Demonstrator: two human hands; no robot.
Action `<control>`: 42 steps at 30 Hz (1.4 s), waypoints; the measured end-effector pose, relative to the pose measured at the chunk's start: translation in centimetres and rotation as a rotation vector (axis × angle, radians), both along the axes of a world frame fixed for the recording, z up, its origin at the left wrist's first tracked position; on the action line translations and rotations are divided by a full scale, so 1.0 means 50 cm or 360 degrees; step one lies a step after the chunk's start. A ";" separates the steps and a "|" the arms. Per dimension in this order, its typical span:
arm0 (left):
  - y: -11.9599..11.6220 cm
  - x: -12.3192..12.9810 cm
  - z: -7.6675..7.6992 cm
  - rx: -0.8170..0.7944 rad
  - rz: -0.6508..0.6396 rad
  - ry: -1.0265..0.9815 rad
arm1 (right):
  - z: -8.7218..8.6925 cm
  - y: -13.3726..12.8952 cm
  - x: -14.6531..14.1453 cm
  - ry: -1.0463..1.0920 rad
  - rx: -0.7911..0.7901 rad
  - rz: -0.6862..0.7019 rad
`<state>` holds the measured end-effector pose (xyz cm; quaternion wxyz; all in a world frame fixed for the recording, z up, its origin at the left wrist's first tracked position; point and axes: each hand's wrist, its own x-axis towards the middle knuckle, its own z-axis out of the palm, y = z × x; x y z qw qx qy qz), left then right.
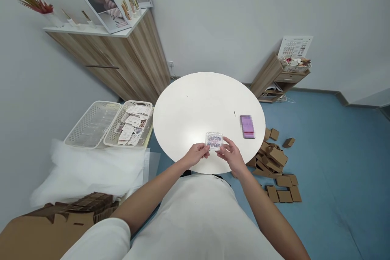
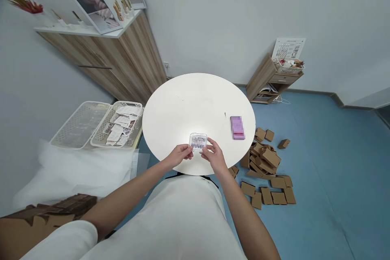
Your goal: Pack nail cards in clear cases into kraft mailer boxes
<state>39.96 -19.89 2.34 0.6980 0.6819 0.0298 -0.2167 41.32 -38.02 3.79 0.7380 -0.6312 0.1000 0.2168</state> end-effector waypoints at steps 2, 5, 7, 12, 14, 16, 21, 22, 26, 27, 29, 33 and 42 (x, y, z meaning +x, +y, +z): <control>-0.016 0.002 -0.006 0.0049 0.0018 -0.0033 | -0.006 -0.021 0.004 0.0019 -0.0058 0.0053; -0.039 0.001 -0.019 0.0132 0.0020 -0.0071 | -0.017 -0.046 0.010 0.0009 -0.0162 0.0082; -0.053 -0.001 -0.027 0.0181 0.0036 -0.0081 | -0.027 -0.055 0.014 -0.0030 -0.0201 0.0078; -0.078 -0.004 -0.042 0.0245 0.0132 -0.0054 | -0.056 -0.061 0.024 -0.0124 -0.0257 0.0071; -0.080 -0.005 -0.044 0.0257 0.0191 -0.0069 | -0.070 -0.060 0.027 -0.0128 -0.0233 0.0086; -0.077 -0.007 -0.046 0.0263 0.0279 -0.0070 | -0.084 -0.059 0.030 -0.0121 -0.0196 0.0095; -0.056 -0.022 -0.056 0.0323 0.0583 -0.0060 | -0.111 -0.050 0.035 -0.0023 -0.0175 0.0153; -0.053 -0.026 -0.060 0.0323 0.0594 -0.0064 | -0.113 -0.045 0.035 -0.0004 -0.0178 0.0183; -0.048 -0.040 -0.083 0.0284 0.0613 0.0000 | -0.121 -0.016 0.039 0.0014 -0.0205 0.0274; -0.046 -0.042 -0.090 0.0277 0.0655 0.0017 | -0.124 -0.005 0.040 0.0004 -0.0231 0.0270; -0.038 -0.044 -0.103 0.0261 0.0717 0.0045 | -0.132 0.021 0.043 -0.0022 -0.0303 0.0249; 0.009 -0.040 -0.116 0.0255 0.0736 0.0092 | -0.151 0.087 0.047 -0.0048 -0.0447 0.0291; 0.213 0.011 -0.144 0.0580 0.0675 0.0216 | -0.200 0.294 0.060 -0.0204 -0.0887 0.0535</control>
